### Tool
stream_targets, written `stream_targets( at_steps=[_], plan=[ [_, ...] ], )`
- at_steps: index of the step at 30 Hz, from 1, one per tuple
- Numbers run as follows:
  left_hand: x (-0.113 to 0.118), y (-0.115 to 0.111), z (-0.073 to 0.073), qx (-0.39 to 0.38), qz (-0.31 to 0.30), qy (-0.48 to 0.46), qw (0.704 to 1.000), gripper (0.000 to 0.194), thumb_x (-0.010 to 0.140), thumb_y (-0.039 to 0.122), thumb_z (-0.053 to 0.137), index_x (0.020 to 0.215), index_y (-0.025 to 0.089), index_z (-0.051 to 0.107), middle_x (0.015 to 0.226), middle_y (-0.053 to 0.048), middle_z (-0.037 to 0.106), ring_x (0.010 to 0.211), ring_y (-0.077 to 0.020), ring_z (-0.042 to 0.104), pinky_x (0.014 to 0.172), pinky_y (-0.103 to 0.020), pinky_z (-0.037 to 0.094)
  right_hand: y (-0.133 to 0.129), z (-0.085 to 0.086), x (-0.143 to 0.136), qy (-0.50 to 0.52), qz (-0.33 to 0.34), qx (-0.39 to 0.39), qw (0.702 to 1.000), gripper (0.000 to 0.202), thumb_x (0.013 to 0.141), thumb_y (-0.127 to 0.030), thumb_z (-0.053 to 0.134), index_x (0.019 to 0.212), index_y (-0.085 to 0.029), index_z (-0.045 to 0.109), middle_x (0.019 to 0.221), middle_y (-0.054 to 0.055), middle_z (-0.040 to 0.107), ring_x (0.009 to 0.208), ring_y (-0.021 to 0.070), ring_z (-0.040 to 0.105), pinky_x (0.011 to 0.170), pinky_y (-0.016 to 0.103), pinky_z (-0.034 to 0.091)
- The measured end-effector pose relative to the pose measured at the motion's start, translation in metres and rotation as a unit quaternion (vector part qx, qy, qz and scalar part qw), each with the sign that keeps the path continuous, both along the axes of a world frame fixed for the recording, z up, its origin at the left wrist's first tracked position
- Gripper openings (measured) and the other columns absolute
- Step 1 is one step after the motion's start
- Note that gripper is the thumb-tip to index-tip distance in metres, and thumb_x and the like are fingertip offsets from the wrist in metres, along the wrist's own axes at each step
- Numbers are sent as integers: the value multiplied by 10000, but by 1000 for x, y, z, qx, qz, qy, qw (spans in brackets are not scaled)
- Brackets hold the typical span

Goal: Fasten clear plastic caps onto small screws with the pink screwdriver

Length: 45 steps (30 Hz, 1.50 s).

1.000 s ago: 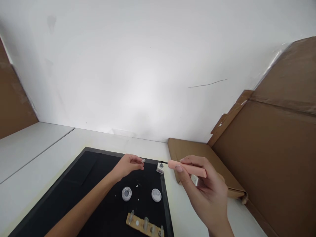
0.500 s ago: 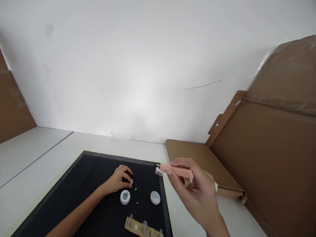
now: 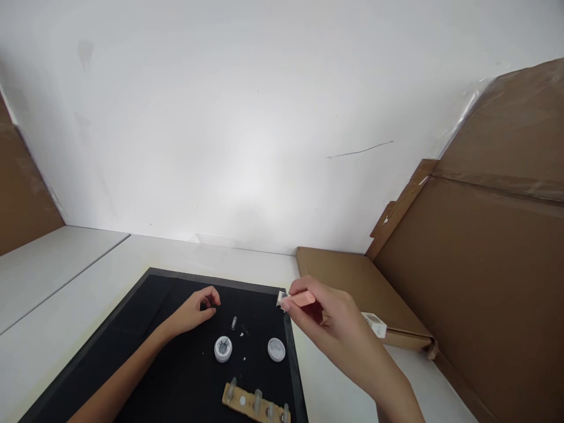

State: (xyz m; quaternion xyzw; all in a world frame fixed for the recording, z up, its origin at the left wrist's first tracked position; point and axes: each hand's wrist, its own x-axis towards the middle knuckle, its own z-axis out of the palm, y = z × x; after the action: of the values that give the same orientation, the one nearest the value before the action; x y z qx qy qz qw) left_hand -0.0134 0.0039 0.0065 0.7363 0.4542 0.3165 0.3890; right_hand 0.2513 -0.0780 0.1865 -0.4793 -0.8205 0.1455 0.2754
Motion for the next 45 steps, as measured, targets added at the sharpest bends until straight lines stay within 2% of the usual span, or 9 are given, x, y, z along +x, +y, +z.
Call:
stream_targets(
  at_steps=[3,8,19,24,28,32,38,41,45],
  plan=[
    [2,-11,16,-20,-43,12,999,193,704,84,486,859,199,484,894,-10,581,838,-164,536,782,-289,416,7,1,3,-38,-4,-49,998,192,911,-297,479,733,-227,500,638,-29,560,545,119,472,472,214,340],
    [0,-31,35,-71,-133,70,986,451,569,42,600,975,227,527,982,10,603,883,-178,538,766,-282,423,15,-2,6,-74,0,-81,994,202,870,-243,498,672,-218,471,657,-22,580,544,119,449,480,217,320],
    [12,-55,8,-65,-43,65,995,401,592,119,681,950,210,524,1029,-28,567,965,-218,519,872,-326,388,13,-3,5,-81,19,-54,995,179,881,-211,477,703,-226,486,624,-25,545,526,124,437,456,210,316],
    [18,-57,11,-60,-20,-29,998,314,639,144,665,895,216,499,908,-2,581,896,-193,536,859,-324,400,11,-3,3,-59,41,-28,997,199,889,-211,487,691,-221,500,627,-24,563,514,115,456,442,204,334],
    [19,-53,33,-80,-24,-151,985,364,688,266,683,963,215,451,957,-29,575,900,-181,564,818,-314,434,11,-2,-1,-27,59,-22,998,182,907,-221,494,746,-229,578,712,-15,633,569,119,523,479,208,387],
    [21,-50,70,-102,-34,-233,967,507,600,425,783,963,183,526,900,-42,586,806,-177,557,692,-288,439,11,-3,-4,32,62,-5,998,144,927,-269,501,881,-246,636,854,3,690,671,135,615,527,216,455],
    [36,-59,130,-181,-80,-342,919,449,574,342,860,944,171,670,891,-33,649,798,-148,570,696,-247,429,5,-3,-2,169,47,94,980,175,929,-283,514,1052,-264,638,1004,50,714,849,182,674,723,296,544],
    [44,-63,145,-214,-126,-364,898,430,593,377,851,948,175,713,821,-21,672,725,-120,574,668,-221,419,1,-1,-2,233,49,124,963,170,918,-243,533,1031,-282,654,940,28,738,838,183,703,734,289,561],
    [52,-64,151,-214,-157,-395,880,380,679,401,795,979,174,745,837,-37,708,771,-137,611,723,-222,435,-2,0,-4,219,45,127,966,177,901,-176,541,966,-303,645,850,-12,728,1001,192,682,727,239,553]
  ],
)
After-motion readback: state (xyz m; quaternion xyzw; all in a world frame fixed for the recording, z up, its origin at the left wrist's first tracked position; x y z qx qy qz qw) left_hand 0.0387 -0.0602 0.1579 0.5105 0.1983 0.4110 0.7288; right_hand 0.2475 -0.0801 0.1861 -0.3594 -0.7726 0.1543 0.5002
